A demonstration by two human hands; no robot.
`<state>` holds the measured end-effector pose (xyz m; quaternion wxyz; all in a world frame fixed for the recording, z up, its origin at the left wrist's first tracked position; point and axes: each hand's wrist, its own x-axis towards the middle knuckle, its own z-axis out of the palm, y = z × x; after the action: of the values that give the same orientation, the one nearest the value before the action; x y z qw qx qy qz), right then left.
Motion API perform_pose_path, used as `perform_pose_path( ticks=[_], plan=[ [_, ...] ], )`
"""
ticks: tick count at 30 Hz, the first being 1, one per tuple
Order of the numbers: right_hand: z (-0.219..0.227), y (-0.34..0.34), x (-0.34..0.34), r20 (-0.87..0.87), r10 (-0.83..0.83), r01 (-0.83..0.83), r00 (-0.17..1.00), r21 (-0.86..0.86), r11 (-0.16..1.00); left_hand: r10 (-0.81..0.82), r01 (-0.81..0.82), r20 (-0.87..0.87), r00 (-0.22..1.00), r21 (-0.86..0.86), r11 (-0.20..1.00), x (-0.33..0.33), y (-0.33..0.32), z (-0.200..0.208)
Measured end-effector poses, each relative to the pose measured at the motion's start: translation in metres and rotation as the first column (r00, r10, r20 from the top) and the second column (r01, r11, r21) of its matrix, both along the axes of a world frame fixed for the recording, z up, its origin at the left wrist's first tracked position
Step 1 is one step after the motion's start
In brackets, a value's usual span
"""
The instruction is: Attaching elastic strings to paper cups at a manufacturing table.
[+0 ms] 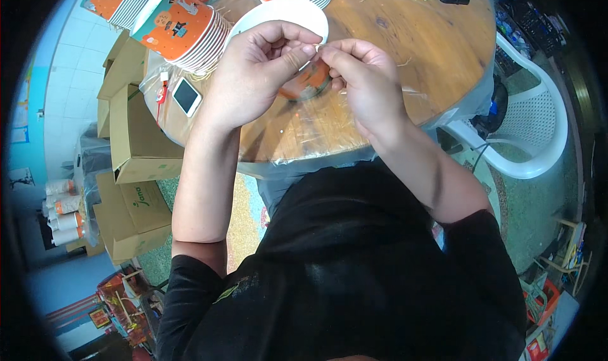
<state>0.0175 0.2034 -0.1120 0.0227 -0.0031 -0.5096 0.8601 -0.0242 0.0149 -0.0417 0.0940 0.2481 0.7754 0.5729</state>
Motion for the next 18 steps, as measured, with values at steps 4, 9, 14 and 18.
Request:
perform_pose_path(
  ticks=[4,9,14,18],
  plan=[
    [0.005,-0.002,0.003,0.007,-0.002,0.002,1.000,-0.052,0.999,-0.027,0.027,-0.002,1.000,0.035,0.999,-0.001,0.002,-0.001],
    [-0.006,0.004,-0.002,-0.050,0.061,-0.063,0.997,-0.042,0.997,-0.034,0.041,0.102,0.994,-0.068,0.997,-0.005,0.003,0.006],
    [-0.002,0.011,-0.007,-0.090,0.093,-0.092,0.992,0.016,0.996,0.026,0.004,0.162,0.987,-0.184,0.983,-0.008,0.006,0.013],
    [-0.009,0.013,-0.011,-0.174,0.061,-0.049,0.983,0.073,0.996,0.008,0.009,0.113,0.994,-0.150,0.989,-0.013,0.008,0.007]
  ],
)
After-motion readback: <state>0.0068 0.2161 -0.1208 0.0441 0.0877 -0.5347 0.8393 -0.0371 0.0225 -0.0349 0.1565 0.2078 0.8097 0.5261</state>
